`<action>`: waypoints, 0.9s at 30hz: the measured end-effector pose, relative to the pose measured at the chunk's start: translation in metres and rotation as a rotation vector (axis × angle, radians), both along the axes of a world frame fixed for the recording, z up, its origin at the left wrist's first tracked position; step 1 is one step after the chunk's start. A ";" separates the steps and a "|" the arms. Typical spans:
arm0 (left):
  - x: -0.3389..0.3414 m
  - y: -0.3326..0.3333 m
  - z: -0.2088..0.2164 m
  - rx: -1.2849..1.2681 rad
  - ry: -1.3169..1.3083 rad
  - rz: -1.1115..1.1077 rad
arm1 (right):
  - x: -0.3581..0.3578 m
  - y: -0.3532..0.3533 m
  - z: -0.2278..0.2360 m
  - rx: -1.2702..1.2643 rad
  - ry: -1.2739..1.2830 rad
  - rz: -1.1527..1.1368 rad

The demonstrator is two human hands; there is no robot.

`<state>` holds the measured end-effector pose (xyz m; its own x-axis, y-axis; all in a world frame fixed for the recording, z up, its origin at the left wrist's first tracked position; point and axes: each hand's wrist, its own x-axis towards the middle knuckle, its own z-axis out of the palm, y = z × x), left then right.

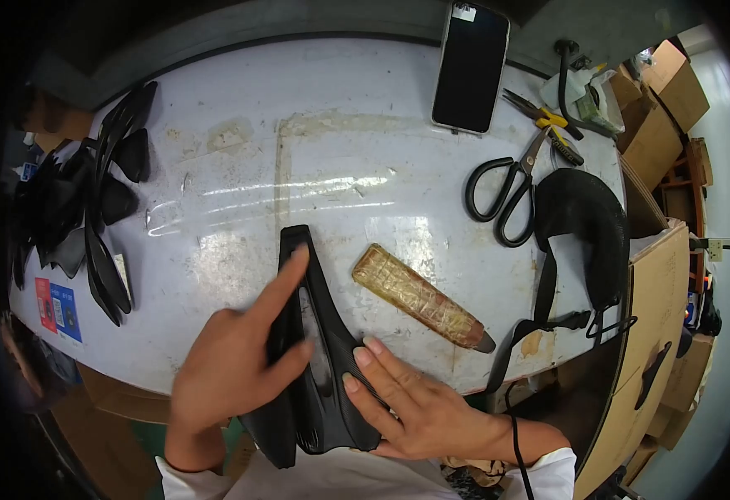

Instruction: Inspecting and trimming the edges of plastic bicycle seat components at a workshop bench.

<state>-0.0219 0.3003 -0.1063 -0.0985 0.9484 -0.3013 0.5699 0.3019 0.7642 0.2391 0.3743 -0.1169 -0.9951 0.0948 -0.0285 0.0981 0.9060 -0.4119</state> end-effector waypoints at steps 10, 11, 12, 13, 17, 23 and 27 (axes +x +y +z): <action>0.036 -0.057 0.041 0.200 0.535 -0.128 | 0.002 0.001 -0.009 -0.114 0.155 -0.058; 0.033 -0.052 0.033 0.242 0.542 -0.222 | 0.004 0.001 -0.011 -0.120 0.161 -0.058; 0.031 -0.052 0.020 0.298 0.535 -0.361 | 0.006 0.000 -0.012 -0.105 0.164 -0.077; 0.029 -0.054 0.015 0.302 0.378 -0.420 | 0.007 -0.001 -0.013 -0.091 0.169 -0.095; 0.023 -0.057 0.033 0.281 0.089 -0.476 | -0.001 -0.002 -0.011 -0.118 0.194 -0.103; 0.021 -0.068 0.016 0.312 -0.153 -0.471 | -0.001 -0.003 -0.014 -0.157 0.197 -0.119; 0.038 -0.092 0.013 0.264 -0.136 -0.127 | 0.000 -0.004 -0.014 -0.165 0.197 -0.124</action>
